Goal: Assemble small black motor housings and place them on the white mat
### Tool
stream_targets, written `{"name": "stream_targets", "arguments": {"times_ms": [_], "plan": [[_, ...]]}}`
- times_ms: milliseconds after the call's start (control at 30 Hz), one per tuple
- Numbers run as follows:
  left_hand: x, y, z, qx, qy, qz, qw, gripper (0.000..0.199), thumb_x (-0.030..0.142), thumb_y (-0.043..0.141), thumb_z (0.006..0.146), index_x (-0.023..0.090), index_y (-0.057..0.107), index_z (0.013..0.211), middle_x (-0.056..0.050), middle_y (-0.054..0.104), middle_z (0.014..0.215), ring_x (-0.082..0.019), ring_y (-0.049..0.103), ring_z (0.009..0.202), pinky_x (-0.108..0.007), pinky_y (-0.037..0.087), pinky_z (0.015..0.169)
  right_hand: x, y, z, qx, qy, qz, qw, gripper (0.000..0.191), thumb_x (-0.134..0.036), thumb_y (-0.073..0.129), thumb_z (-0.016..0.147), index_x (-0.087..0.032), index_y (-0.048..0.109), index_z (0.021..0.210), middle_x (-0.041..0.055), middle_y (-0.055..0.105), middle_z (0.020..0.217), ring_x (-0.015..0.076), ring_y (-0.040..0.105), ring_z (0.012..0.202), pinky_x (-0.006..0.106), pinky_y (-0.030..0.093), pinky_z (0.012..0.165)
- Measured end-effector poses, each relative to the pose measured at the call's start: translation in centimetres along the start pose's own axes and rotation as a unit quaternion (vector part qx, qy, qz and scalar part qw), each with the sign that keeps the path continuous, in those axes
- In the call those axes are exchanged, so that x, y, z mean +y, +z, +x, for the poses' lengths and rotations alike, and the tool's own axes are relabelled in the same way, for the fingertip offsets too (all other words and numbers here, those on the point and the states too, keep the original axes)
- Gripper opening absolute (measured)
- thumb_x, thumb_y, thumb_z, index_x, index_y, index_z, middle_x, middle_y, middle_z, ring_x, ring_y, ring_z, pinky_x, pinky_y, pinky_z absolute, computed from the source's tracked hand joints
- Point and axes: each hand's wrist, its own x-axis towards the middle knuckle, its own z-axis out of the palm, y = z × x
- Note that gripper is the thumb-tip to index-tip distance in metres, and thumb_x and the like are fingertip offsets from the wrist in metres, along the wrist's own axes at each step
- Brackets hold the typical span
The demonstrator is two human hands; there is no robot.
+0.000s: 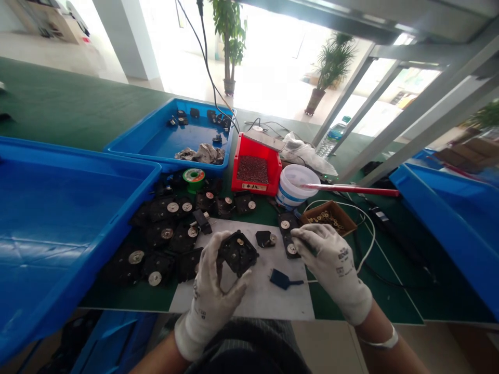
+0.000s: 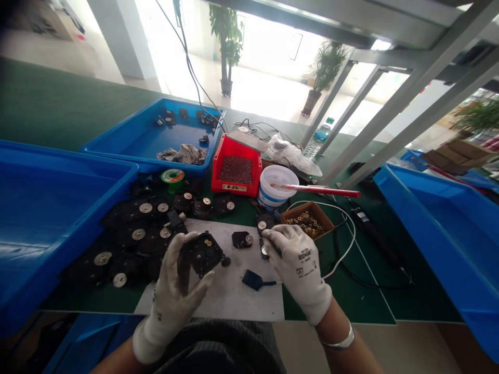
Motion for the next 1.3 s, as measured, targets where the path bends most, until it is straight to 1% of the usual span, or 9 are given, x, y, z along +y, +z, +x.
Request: {"name": "stream_targets", "arguments": {"times_ms": [167, 333, 433, 567, 733, 933, 1033, 1133, 1300], "plan": [[-0.4, 0.2, -0.3, 0.066, -0.006, -0.03, 0.997, 0.091, 0.027, 0.076, 0.093, 0.026, 0.023, 0.167, -0.018, 0.05, 0.154, -0.036, 0.055, 0.142, -0.054, 0.054, 0.113, -3.3, 1.9, 0.7, -0.1, -0.076, -0.018, 0.992, 0.008, -0.02, 0.072, 0.094, -0.023, 0.08, 0.096, 0.0058, 0.078, 0.101, 0.0262, 0.065, 0.091, 0.04, 0.047, 0.076], [-0.5, 0.2, -0.2, 0.062, -0.018, 0.02, 0.998, 0.088, 0.031, 0.077, 0.093, 0.025, 0.028, 0.166, -0.02, 0.053, 0.153, -0.037, 0.054, 0.143, -0.058, 0.047, 0.118, -5.5, 3.4, 1.4, -0.178, -0.123, -0.033, 0.976, 0.01, -0.013, 0.077, 0.089, -0.022, 0.078, 0.091, 0.0049, 0.077, 0.093, 0.0263, 0.063, 0.087, 0.041, 0.042, 0.075], [-0.4, 0.2, -0.1, 0.058, -0.017, 0.023, 0.998, 0.087, 0.031, 0.075, 0.094, 0.023, 0.026, 0.166, -0.021, 0.054, 0.152, -0.037, 0.054, 0.143, -0.06, 0.047, 0.117, -6.0, 3.7, 1.7, -0.201, -0.122, -0.042, 0.971, 0.009, -0.012, 0.076, 0.09, -0.021, 0.077, 0.092, 0.0066, 0.076, 0.095, 0.0273, 0.063, 0.089, 0.041, 0.041, 0.075], [-0.4, 0.1, -0.1, 0.059, -0.007, 0.038, 0.997, 0.089, 0.03, 0.076, 0.093, 0.022, 0.026, 0.166, -0.021, 0.054, 0.15, -0.035, 0.054, 0.143, -0.056, 0.048, 0.117, -6.8, 4.0, 2.0, -0.219, -0.119, -0.045, 0.967, 0.006, -0.018, 0.076, 0.091, -0.023, 0.077, 0.09, 0.0061, 0.076, 0.094, 0.0279, 0.063, 0.089, 0.04, 0.04, 0.073], [-0.2, 0.1, 0.2, 0.062, 0.002, 0.053, 0.997, 0.087, 0.031, 0.074, 0.095, 0.022, 0.025, 0.166, -0.021, 0.055, 0.15, -0.034, 0.053, 0.143, -0.055, 0.048, 0.117, -7.1, 4.3, 2.6, -0.213, -0.092, -0.048, 0.972, 0.011, -0.025, 0.07, 0.099, -0.02, 0.078, 0.105, 0.011, 0.075, 0.118, 0.0291, 0.062, 0.1, 0.041, 0.042, 0.081], [-0.2, 0.1, 0.0, 0.072, -0.011, 0.024, 0.997, 0.085, 0.031, 0.075, 0.094, 0.023, 0.028, 0.165, -0.021, 0.054, 0.15, -0.033, 0.052, 0.144, -0.053, 0.046, 0.119, -6.3, 3.2, 3.5, -0.236, -0.078, -0.05, 0.967, 0.014, -0.023, 0.064, 0.101, -0.02, 0.077, 0.097, 0.0103, 0.075, 0.119, 0.0293, 0.061, 0.102, 0.042, 0.042, 0.084], [-0.4, 0.1, -0.2, 0.077, -0.028, -0.003, 0.997, 0.084, 0.03, 0.072, 0.096, 0.024, 0.025, 0.166, -0.021, 0.05, 0.153, -0.034, 0.051, 0.145, -0.055, 0.046, 0.118, -6.4, 2.7, 3.5, -0.271, -0.087, -0.051, 0.957, 0.009, -0.02, 0.068, 0.097, -0.021, 0.077, 0.095, 0.0098, 0.075, 0.111, 0.029, 0.061, 0.1, 0.042, 0.042, 0.083], [-0.5, 0.0, -0.2, 0.082, -0.031, -0.008, 0.996, 0.085, 0.029, 0.074, 0.095, 0.024, 0.026, 0.165, -0.02, 0.051, 0.152, -0.033, 0.049, 0.147, -0.053, 0.045, 0.12, -6.8, 2.7, 3.3, -0.311, -0.1, -0.059, 0.943, 0.009, -0.016, 0.069, 0.094, -0.019, 0.077, 0.095, 0.0109, 0.075, 0.105, 0.0299, 0.062, 0.098, 0.042, 0.043, 0.079], [-0.2, 0.0, -0.1, 0.077, -0.032, 0.002, 0.997, 0.085, 0.029, 0.075, 0.094, 0.026, 0.028, 0.165, -0.018, 0.052, 0.152, -0.031, 0.05, 0.147, -0.05, 0.044, 0.12, -7.3, 3.1, 3.7, -0.355, -0.114, -0.077, 0.925, 0.016, -0.011, 0.062, 0.096, -0.015, 0.077, 0.097, 0.0161, 0.075, 0.108, 0.0339, 0.062, 0.101, 0.045, 0.044, 0.078]]}}
